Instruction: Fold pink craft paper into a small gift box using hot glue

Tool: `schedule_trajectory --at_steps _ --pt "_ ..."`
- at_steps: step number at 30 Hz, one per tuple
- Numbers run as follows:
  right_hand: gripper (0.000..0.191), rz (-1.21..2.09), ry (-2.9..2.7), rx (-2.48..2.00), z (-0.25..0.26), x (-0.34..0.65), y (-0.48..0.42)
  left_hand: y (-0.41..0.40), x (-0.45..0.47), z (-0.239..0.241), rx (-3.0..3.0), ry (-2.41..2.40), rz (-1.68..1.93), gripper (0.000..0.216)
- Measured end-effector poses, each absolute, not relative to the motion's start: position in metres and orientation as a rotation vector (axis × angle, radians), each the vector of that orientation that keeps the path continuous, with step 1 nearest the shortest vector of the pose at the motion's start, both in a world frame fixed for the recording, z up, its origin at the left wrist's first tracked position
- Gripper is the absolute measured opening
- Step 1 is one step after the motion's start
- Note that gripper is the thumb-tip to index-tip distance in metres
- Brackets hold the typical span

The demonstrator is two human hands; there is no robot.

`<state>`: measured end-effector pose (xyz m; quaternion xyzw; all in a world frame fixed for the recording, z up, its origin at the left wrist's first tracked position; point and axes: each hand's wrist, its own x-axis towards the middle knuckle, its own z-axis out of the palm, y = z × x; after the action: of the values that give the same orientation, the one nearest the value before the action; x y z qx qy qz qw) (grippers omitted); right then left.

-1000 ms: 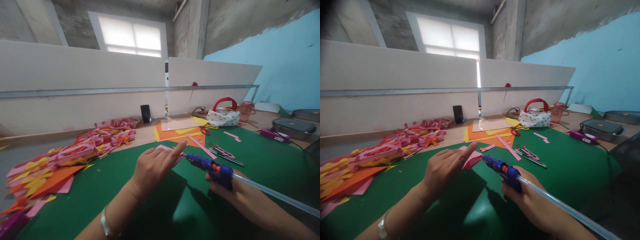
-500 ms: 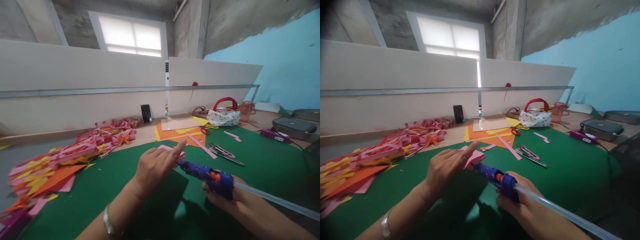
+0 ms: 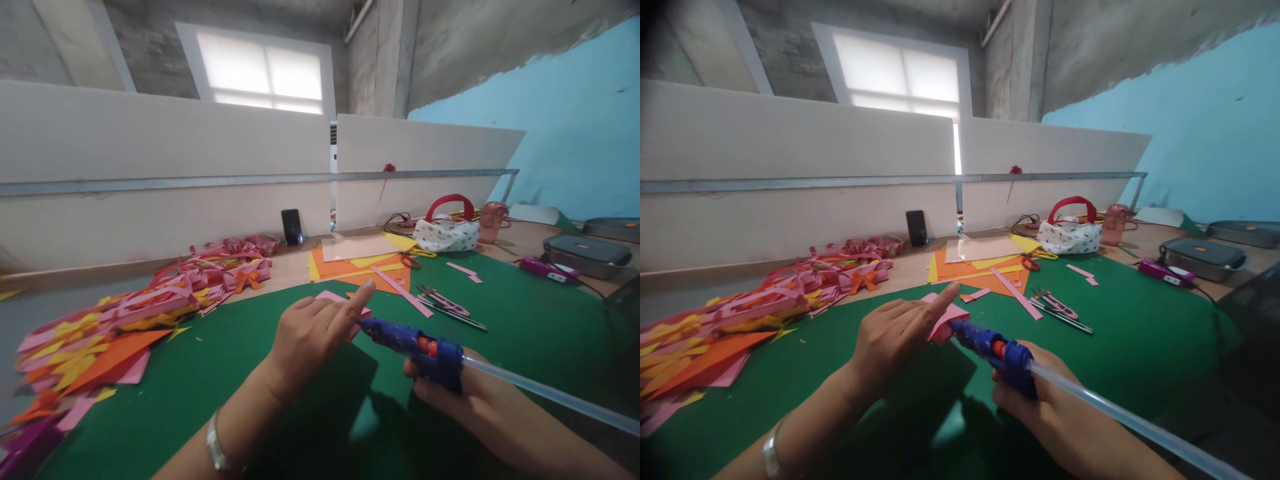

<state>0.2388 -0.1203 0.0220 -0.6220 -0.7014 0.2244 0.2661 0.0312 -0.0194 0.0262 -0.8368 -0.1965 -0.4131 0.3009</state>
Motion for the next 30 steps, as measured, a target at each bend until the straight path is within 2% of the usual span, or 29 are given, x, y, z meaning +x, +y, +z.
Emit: schedule_trajectory --at_steps 9,18,26,30 --pt "0.034 0.579 -1.814 -1.776 0.016 0.251 -0.118 -0.019 0.031 0.027 -2.216 -0.530 -1.119 0.050" --pt "0.024 0.567 -1.889 -1.672 0.024 0.243 -0.125 -0.018 0.031 0.026 -2.184 -0.514 -1.101 0.053" --pt "0.032 -0.014 -1.948 -1.871 0.003 0.342 -0.054 -0.009 0.025 0.025 -2.063 -0.681 -1.202 0.050" --pt "0.040 -0.318 -2.009 -1.978 0.004 0.350 -0.031 -0.009 0.026 0.024 -2.104 -0.745 -1.251 0.049"
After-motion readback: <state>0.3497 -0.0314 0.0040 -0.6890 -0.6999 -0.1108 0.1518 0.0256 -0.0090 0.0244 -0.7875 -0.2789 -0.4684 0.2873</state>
